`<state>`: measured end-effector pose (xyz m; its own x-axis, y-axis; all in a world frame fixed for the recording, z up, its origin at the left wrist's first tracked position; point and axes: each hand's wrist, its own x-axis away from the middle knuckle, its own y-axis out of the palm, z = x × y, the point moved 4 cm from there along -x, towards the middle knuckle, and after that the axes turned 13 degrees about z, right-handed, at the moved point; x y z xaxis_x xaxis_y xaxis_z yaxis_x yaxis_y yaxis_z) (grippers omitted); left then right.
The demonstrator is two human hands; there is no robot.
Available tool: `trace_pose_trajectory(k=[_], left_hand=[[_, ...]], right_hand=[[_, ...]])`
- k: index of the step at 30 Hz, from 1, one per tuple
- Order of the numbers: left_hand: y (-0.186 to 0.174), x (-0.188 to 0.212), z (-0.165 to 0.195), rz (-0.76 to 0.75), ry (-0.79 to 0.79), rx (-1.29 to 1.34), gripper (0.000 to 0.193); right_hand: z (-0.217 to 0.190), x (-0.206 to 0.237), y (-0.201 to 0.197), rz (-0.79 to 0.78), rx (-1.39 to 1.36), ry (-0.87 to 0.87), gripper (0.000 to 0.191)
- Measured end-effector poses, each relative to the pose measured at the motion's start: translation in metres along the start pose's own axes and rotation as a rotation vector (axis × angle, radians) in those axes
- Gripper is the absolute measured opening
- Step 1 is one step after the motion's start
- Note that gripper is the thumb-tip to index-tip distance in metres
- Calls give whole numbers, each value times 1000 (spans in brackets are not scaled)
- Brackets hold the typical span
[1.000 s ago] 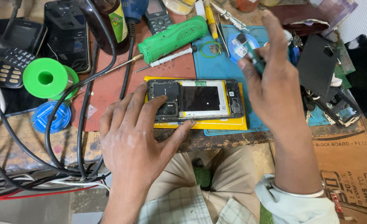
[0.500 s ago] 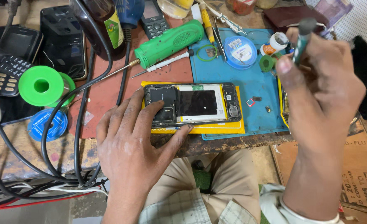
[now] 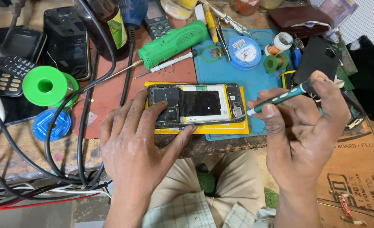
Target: The person uses a screwdriver to remove screws from the back of a disassembled smartphone, then lifts the back cover and inspects the internal components. The person repeatedly opens and closes the back cover while checking the device.
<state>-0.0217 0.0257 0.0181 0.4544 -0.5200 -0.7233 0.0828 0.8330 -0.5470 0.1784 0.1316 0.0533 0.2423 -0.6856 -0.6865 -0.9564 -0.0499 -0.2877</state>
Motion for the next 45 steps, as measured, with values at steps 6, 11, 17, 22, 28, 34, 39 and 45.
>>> trace_pose_trajectory(k=[6, 11, 17, 22, 28, 34, 39, 45], left_hand=[[1, 0, 0, 9, 6, 2, 58], [1, 1, -1, -1, 1, -1, 58], [1, 1, -1, 1, -1, 4, 58], [1, 1, -1, 2, 1, 8, 58], [2, 1, -1, 4, 1, 8, 59], [1, 2, -1, 5, 10, 2, 58], [2, 2, -1, 2, 11, 8, 59], [2, 1, 0, 1, 10, 3, 59]], right_hand=[[-1, 0, 0, -29, 16, -38, 56], [-3, -2, 4, 0, 17, -77, 58], [4, 1, 0, 8, -44, -89, 58], [24, 6, -6, 10, -97, -40, 62], [21, -13, -15, 23, 207, -153, 53], [-11, -60, -24, -302, 840, -50, 29], [-43, -82, -13, -524, 509, -261, 28], [-31, -77, -9, -485, 759, -155, 32]])
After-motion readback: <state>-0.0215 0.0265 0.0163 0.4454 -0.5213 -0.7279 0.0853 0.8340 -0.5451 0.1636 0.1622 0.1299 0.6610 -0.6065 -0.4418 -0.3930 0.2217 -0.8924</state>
